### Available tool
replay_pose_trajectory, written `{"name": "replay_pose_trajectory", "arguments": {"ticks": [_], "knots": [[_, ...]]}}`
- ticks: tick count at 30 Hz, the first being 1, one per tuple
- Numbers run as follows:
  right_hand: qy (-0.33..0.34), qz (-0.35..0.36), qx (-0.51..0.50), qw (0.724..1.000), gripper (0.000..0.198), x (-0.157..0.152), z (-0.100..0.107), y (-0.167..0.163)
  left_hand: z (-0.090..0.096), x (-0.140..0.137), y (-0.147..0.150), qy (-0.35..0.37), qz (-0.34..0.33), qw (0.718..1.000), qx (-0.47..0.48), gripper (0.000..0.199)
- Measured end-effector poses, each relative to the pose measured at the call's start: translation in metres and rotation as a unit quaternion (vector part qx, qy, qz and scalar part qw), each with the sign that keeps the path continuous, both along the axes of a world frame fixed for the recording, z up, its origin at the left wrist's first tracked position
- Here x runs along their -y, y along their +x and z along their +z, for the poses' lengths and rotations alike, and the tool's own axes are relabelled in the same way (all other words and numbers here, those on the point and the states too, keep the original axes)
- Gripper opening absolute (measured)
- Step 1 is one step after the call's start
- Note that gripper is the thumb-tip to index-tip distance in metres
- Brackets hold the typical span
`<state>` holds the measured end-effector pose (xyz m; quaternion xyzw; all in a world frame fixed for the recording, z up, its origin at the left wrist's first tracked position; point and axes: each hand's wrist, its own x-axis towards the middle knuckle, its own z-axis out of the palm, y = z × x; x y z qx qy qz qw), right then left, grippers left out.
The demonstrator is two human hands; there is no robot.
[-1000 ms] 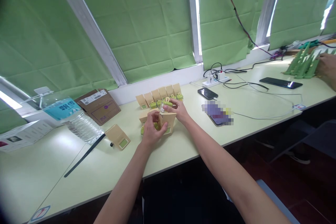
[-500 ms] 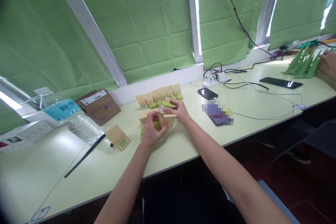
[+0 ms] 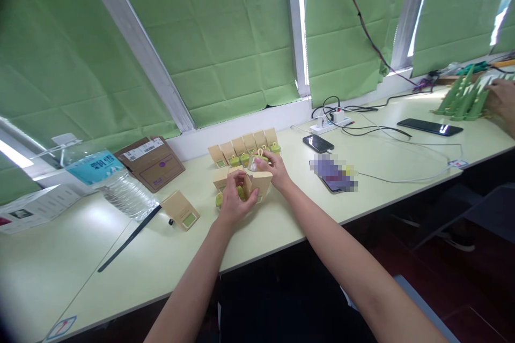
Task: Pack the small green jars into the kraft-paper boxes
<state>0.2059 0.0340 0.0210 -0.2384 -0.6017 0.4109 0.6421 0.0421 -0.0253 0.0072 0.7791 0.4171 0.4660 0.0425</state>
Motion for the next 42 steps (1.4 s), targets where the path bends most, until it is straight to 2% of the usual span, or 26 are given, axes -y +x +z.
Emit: {"name": "replay_pose_trajectory", "arguments": {"ticks": [10,20,29,39,42], "knots": [[0.004,0.046,0.007,0.999,0.043,-0.0021,0.0002,0.0007,0.0057,0.0006,-0.0002,0.008,0.003,1.0,0.013,0.056],[-0.017,0.018,-0.011,1.0,0.044,0.0011,0.0016,-0.0003,0.0085,0.0012,0.0015,0.02,0.01,1.0,-0.008,0.05],[-0.003,-0.012,-0.01,1.0,0.046,-0.0008,-0.0007,0.0005,0.0077,0.0031,0.0013,0.01,0.008,1.0,-0.023,0.041],[0.034,0.039,0.009,0.999,0.04,-0.0008,0.0001,0.0011,0.0029,0.0018,-0.0005,-0.007,-0.001,1.0,-0.019,0.045],[0.039,0.029,0.022,0.999,0.042,-0.0013,0.0001,0.0008,0.0023,0.0021,-0.0005,-0.014,0.011,1.0,-0.02,0.045]]}}
